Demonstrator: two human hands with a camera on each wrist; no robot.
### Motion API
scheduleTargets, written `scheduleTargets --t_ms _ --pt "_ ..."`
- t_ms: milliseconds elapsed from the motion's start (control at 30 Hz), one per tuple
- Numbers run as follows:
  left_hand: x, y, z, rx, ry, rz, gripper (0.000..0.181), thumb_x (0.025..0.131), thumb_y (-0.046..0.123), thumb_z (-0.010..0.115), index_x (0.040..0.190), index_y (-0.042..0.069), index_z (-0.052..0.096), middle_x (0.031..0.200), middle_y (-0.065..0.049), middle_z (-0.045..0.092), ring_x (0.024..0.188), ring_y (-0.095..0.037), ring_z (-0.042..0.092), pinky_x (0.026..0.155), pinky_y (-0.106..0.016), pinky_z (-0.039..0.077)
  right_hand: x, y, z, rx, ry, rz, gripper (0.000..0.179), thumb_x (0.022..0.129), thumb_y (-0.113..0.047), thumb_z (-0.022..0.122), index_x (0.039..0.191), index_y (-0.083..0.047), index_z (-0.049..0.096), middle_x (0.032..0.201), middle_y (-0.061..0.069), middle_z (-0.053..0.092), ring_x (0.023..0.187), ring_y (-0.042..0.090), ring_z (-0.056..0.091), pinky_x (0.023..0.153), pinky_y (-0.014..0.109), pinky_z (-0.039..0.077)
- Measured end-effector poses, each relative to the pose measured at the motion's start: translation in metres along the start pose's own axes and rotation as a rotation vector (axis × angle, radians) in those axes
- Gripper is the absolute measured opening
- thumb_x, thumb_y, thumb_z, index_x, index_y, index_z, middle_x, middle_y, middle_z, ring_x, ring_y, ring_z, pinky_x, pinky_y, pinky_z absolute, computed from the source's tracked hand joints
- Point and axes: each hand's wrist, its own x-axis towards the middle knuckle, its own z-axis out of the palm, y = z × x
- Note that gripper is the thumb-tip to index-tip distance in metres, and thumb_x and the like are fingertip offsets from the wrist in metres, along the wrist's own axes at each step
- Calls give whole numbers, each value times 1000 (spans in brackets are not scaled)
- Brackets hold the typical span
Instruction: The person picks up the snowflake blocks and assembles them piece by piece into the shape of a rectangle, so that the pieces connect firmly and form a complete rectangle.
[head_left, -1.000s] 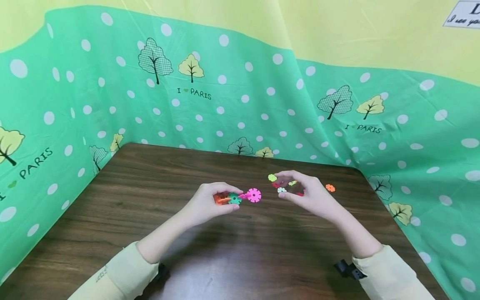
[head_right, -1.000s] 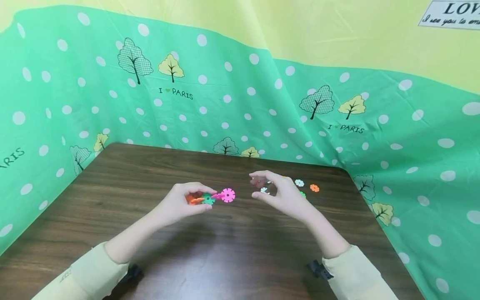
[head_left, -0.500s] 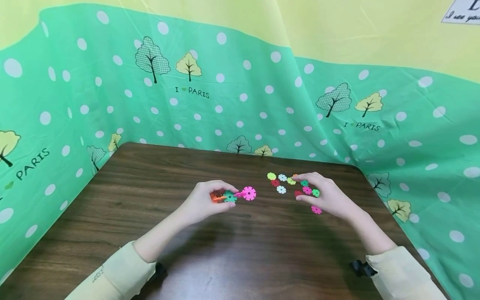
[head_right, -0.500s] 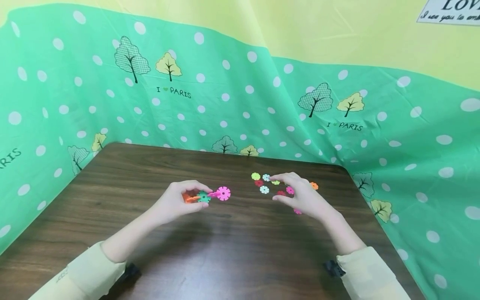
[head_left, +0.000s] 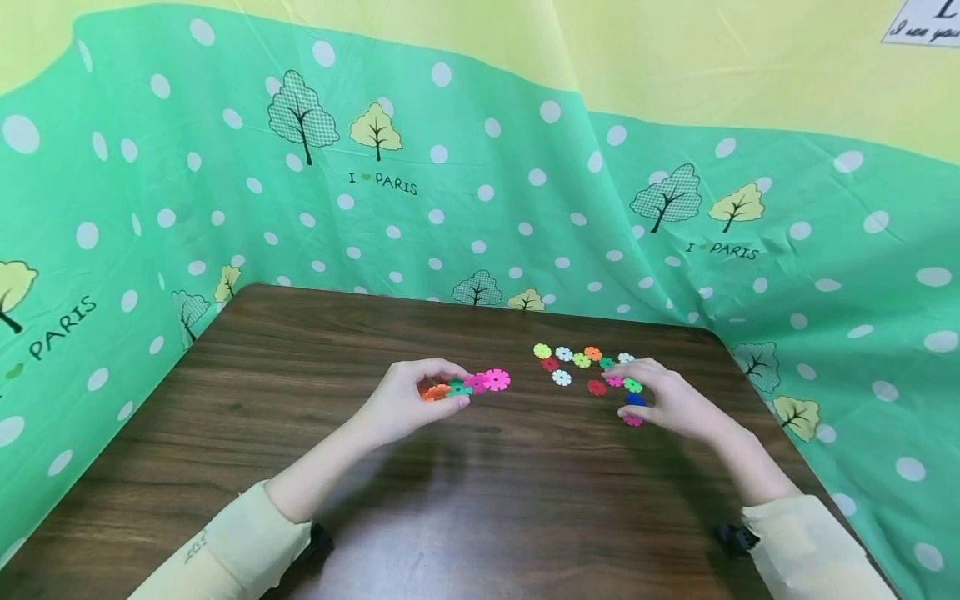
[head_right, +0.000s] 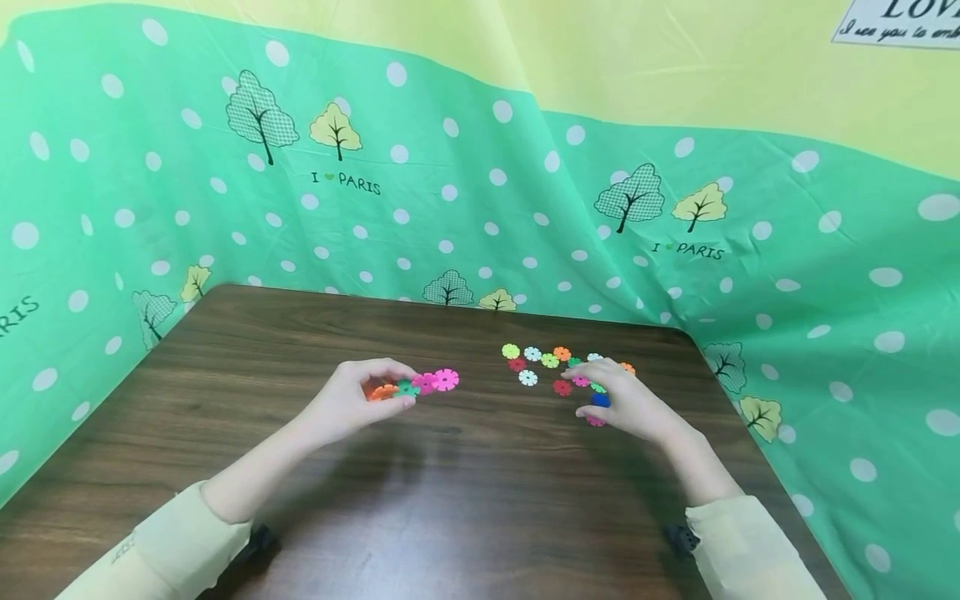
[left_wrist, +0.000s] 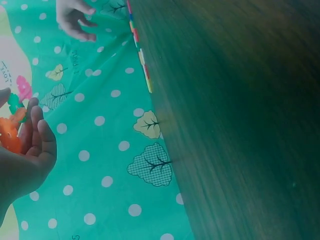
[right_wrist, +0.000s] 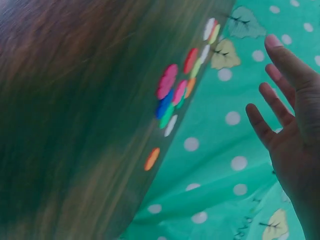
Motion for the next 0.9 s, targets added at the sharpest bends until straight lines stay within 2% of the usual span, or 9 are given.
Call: scheduleTargets --t_ms 133,200,300,633,900 --pt "0 1 0 6 7 -10 23 80 28 75 102 26 69 89 8 69 72 -14 59 62 -26 50 -7 10 5 5 -33 0 59 64 -10 86 118 -9 63 117 3 65 107 21 56 87 31 48" --pt "0 1 -1 8 7 -13 22 81 27 74 102 26 69 91 8 68 73 -14 60 63 -27 51 -10 14 7 16 -66 38 57 66 -10 85 119 -9 63 117 4 65 109 24 57 87 40 49" --pt "-1 1 -1 8 3 -16 21 82 27 73 103 27 68 93 9 68 73 -13 60 63 -28 52 -16 21 10 27 -113 106 54 70 -11 83 120 -9 63 117 4 65 110 26 59 88 46 49" --pt "0 4 -2 -1 -4 -16 22 82 28 73 104 26 69 94 7 68 73 -13 59 63 -26 51 -29 44 30 88 -130 208 42 74 -13 80 114 -8 67 113 7 67 108 30 59 88 50 48" --pt "0 4 0 -7 4 -44 25 83 25 74 107 22 68 98 5 68 77 -12 59 65 -25 51 -29 51 41 120 -130 249 36 74 -14 80 108 -11 69 104 1 69 101 25 63 87 49 49"
